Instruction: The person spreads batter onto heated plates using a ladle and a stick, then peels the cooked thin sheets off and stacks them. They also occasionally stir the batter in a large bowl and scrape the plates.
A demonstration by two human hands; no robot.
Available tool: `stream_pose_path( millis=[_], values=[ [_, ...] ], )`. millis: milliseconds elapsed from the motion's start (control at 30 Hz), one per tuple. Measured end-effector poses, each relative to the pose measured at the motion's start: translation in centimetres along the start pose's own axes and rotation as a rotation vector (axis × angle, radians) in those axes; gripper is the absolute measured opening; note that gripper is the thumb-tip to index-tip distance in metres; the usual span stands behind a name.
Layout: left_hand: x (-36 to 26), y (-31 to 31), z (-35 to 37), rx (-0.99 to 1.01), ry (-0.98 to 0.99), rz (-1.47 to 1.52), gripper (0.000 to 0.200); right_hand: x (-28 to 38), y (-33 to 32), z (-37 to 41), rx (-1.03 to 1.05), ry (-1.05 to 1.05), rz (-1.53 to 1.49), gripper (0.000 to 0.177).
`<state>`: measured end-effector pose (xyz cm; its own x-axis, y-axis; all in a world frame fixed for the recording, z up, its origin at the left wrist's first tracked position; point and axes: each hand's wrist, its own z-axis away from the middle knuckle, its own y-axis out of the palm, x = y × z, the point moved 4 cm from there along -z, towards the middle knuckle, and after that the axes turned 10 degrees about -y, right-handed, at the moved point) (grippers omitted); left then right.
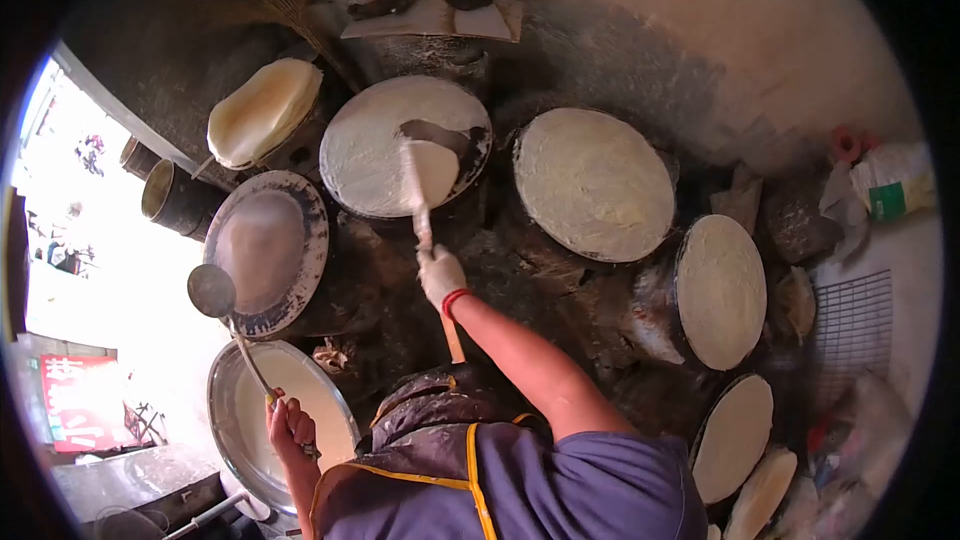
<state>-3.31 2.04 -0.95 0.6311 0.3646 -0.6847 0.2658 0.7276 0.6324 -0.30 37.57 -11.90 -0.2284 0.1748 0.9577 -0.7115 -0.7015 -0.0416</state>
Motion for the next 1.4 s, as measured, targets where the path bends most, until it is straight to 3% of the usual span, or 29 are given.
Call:
stream_pose_path(
  millis=[33,67,100,167,200,300,333,367,433,500,567,633,700,767,800,833,867,900,933,1000,1100,1133,1167,1233,1333,1400],
  values=[
    [0.1,0.2,-0.4,-0.017,-0.018,0.036,0.020,0.6,0.4,0.0,-0.008,-0.173,0.329,0.041],
    [0.2,0.2,-0.7,-0.034,-0.037,0.072,0.019,-1.0,1.0,0.7,0.190,0.170,0.172,0.044],
    [1.8,4.6,0.3,-0.069,-0.044,0.021,0.019,-2.7,-2.9,0.3,0.211,0.200,0.121,0.044],
    [3.4,7.4,-0.8,-0.078,-0.059,0.042,0.018,-5.1,-7.0,-3.8,0.066,0.000,0.264,0.046],
    [4.5,8.9,-1.6,-0.065,-0.056,0.056,0.018,-3.0,-9.3,-5.0,-0.001,-0.032,0.299,0.048],
    [5.6,11.8,-2.4,-0.099,-0.046,0.120,0.019,-1.5,-11.4,-5.8,0.001,-0.139,0.325,0.046],
    [5.7,12.2,-2.5,-0.101,-0.041,0.113,0.019,2.4,-11.9,-2.5,0.115,-0.102,0.379,0.044],
    [5.8,12.4,-2.7,-0.095,-0.026,0.098,0.018,1.7,-12.2,-2.0,0.207,-0.131,0.545,0.046],
    [5.8,12.8,-2.9,-0.083,-0.013,0.076,0.018,0.7,-14.2,-3.7,0.179,-0.248,0.588,0.048],
    [6.0,13.4,-3.2,-0.017,0.011,0.052,0.021,2.4,-14.8,-7.3,0.008,-0.184,0.551,0.043],
    [6.0,13.3,-3.5,-0.033,-0.028,0.084,0.018,3.8,-14.7,-9.6,0.044,-0.222,0.573,0.040],
    [5.7,13.0,-4.3,-0.037,-0.067,0.116,0.016,5.2,-14.3,-6.4,0.197,-0.353,0.522,0.036],
    [5.4,12.3,-5.0,0.012,-0.073,0.108,0.017,3.4,-14.2,-2.5,0.492,-0.227,0.576,0.036],
    [4.8,12.1,-5.4,0.035,-0.078,0.110,0.016,1.0,-15.6,-0.7,0.452,-0.107,0.524,0.037],
    [4.6,11.9,-5.5,0.045,-0.079,0.115,0.016,-0.5,-16.4,-1.4,0.229,-0.268,0.622,0.038],
    [4.4,11.7,-5.6,0.051,-0.081,0.115,0.016,0.1,-16.7,-2.9,0.024,-0.203,0.579,0.037],
    [4.3,11.3,-5.7,0.047,-0.099,0.114,0.017,1.5,-16.7,-5.4,-0.087,-0.258,0.691,0.036],
    [4.1,10.8,-5.9,0.045,-0.117,0.113,0.017,3.1,-16.1,-8.3,-0.131,-0.187,0.795,0.035],
    [4.0,10.2,-6.1,0.037,-0.139,0.119,0.018,4.6,-15.4,-11.1,-0.262,-0.220,0.762,0.037],
    [3.3,9.9,-6.4,0.057,-0.164,0.101,0.018,5.9,-14.0,-16.7,-0.319,-0.268,0.703,0.037],
    [2.6,9.0,-6.8,0.092,-0.207,0.087,0.019,5.4,-11.3,-16.2,-0.167,-0.148,0.449,0.038],
    [2.5,8.7,-7.0,0.123,-0.235,0.086,0.019,2.8,-10.7,-15.7,-0.073,-0.264,0.449,0.042],
    [2.3,8.3,-7.3,0.151,-0.263,0.085,0.020,-1.3,-9.8,-15.7,-0.045,-0.185,0.194,0.036],
    [2.0,7.3,-7.5,0.120,-0.300,0.111,0.020,4.3,-10.0,-7.2,-0.001,-0.022,-0.269,0.028],
    [1.7,6.5,-8.3,0.134,-0.344,0.064,0.020,3.7,-10.3,-6.1,-0.441,0.003,-0.505,0.025],
    [1.9,6.6,-9.1,0.164,-0.386,0.075,0.020,2.8,-8.6,-8.3,-0.438,0.006,-0.417,0.026]
  ],
)
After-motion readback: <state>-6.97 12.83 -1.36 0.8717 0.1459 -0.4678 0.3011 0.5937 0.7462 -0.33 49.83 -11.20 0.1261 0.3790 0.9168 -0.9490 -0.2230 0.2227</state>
